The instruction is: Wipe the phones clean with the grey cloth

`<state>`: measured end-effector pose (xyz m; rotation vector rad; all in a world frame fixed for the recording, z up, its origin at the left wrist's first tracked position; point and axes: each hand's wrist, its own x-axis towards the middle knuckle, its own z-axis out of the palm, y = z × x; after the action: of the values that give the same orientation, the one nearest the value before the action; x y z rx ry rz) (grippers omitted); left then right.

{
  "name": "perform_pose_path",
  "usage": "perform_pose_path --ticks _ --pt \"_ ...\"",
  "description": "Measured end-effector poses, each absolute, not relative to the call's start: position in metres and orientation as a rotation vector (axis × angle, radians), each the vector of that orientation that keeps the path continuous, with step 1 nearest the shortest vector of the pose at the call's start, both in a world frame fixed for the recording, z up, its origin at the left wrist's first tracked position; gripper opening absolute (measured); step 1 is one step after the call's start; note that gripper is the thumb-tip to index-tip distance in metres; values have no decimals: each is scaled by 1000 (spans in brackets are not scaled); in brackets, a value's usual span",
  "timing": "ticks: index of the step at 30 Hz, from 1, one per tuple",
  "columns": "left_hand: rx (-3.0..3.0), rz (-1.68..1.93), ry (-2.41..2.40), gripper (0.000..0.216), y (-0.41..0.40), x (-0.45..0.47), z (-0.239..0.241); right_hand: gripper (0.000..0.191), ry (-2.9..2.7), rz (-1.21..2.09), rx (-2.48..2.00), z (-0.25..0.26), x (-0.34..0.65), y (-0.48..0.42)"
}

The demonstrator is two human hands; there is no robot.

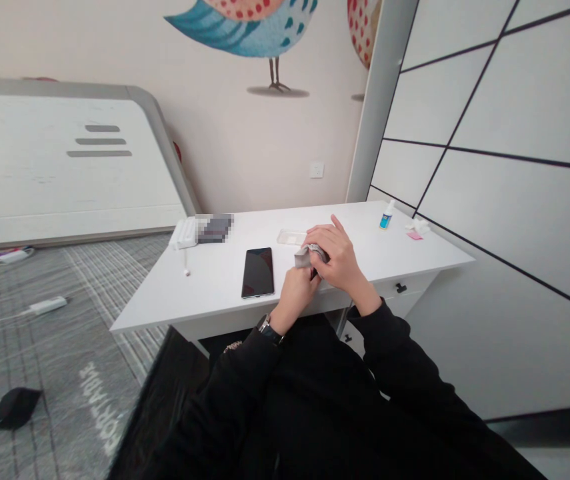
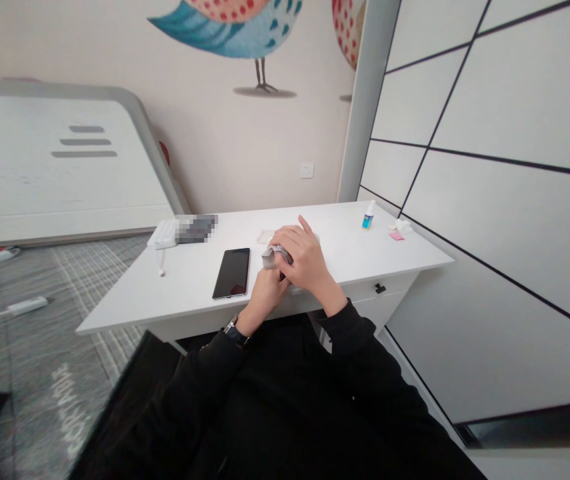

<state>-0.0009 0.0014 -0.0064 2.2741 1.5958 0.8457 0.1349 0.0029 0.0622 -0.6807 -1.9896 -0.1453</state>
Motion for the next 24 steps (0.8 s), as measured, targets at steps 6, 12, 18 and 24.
perform_pose_path --ticks 6,12,18,24 --pt "2283 877 1564 27 3 -2 -7 19 -1808 -156 -830 58 138 5" --pt "2305 906 1532 27 2 -3 -9 12 -1938 -163 -727 61 137 1" --pt "2302 892 1556 27 1 -2 -8 16 -1828 -160 -853 62 136 0" --pt "2318 865 1578 28 1 -2 -9 23 -1930 -149 -785 64 132 -3"
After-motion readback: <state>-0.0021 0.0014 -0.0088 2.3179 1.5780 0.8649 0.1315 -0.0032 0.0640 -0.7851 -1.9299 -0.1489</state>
